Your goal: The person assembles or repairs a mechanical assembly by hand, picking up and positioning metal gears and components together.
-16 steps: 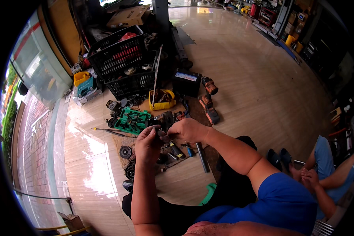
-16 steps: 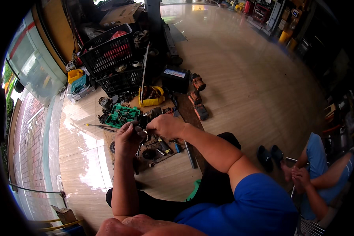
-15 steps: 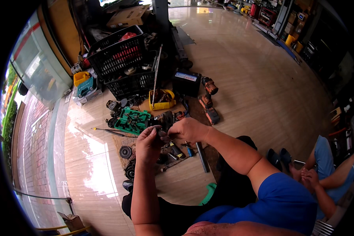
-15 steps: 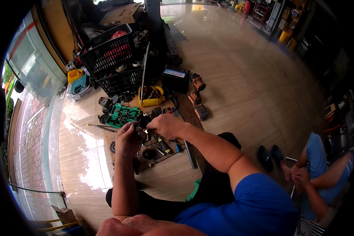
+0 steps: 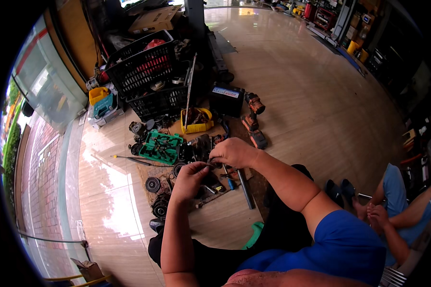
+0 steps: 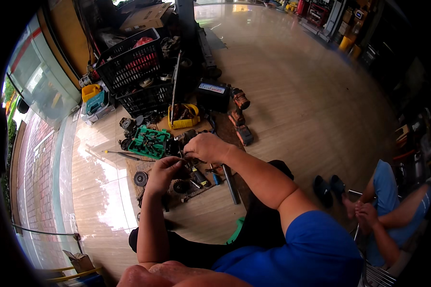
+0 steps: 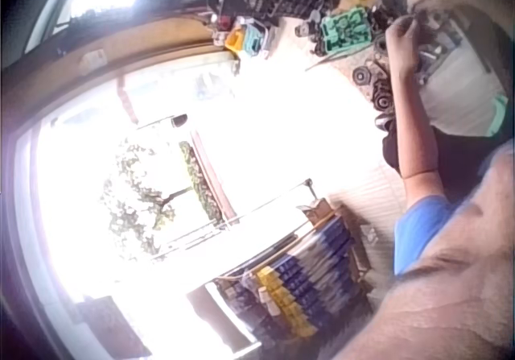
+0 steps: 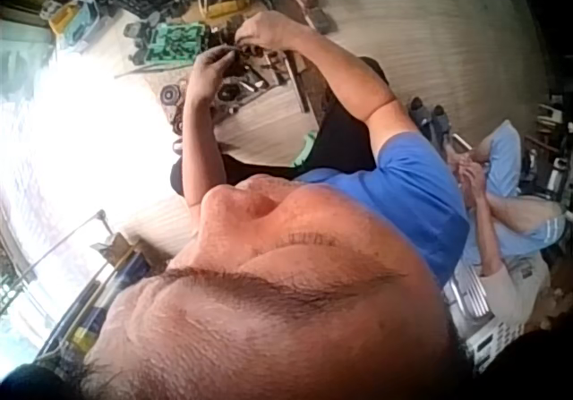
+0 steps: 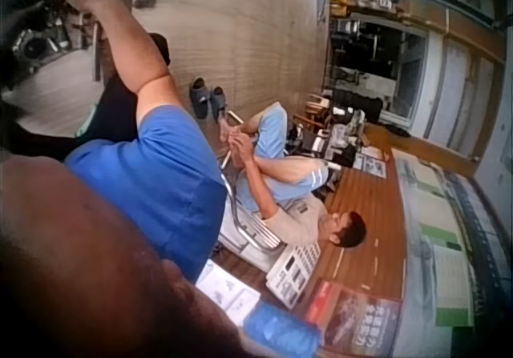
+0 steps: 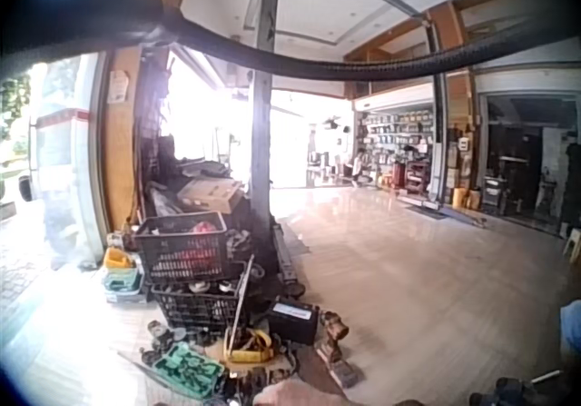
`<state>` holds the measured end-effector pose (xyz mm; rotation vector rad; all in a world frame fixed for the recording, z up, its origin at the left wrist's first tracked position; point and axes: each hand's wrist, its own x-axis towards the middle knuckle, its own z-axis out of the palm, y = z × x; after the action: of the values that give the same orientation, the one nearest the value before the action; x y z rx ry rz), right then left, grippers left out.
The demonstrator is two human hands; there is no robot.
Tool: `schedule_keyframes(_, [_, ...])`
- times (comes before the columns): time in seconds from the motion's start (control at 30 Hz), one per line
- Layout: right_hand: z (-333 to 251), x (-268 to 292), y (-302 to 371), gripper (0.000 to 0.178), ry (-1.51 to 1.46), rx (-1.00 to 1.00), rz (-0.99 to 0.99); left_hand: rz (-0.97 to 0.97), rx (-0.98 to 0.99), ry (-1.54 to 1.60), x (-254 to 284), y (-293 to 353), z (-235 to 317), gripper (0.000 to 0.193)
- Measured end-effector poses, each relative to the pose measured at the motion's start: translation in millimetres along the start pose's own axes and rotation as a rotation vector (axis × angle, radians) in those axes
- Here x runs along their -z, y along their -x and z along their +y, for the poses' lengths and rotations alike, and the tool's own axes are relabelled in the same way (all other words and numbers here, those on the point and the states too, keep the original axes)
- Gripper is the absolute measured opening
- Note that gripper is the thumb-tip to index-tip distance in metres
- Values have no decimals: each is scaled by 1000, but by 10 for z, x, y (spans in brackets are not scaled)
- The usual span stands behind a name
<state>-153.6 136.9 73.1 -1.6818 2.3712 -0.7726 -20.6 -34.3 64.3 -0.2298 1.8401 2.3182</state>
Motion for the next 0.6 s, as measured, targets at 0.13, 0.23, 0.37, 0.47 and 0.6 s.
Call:
schedule_keyframes(0.13, [-25, -20, -10, 16, 22, -16, -39, 57, -52, -322, -68, 17, 0, 16])
schedule_keyframes(0.23, [-54, -36, -10, 16, 57, -1, -53, 66, -77, -472, -60, -2, -42, 17])
schedule_keyframes(0.37, [-57, -92, -15, 13, 49, 13, -14, 144, -136, -579, -62, -36, -149, 19])
schedule_keyframes(0.47, [-88, -106, -7, 14, 58, 6, 16, 207, -125, -719, -115, -31, -99, 20])
schedule_keyframes(0.6, [-146, -135, -19, 17, 64, -16, 80, 309, -136, -664, -98, -89, -185, 21])
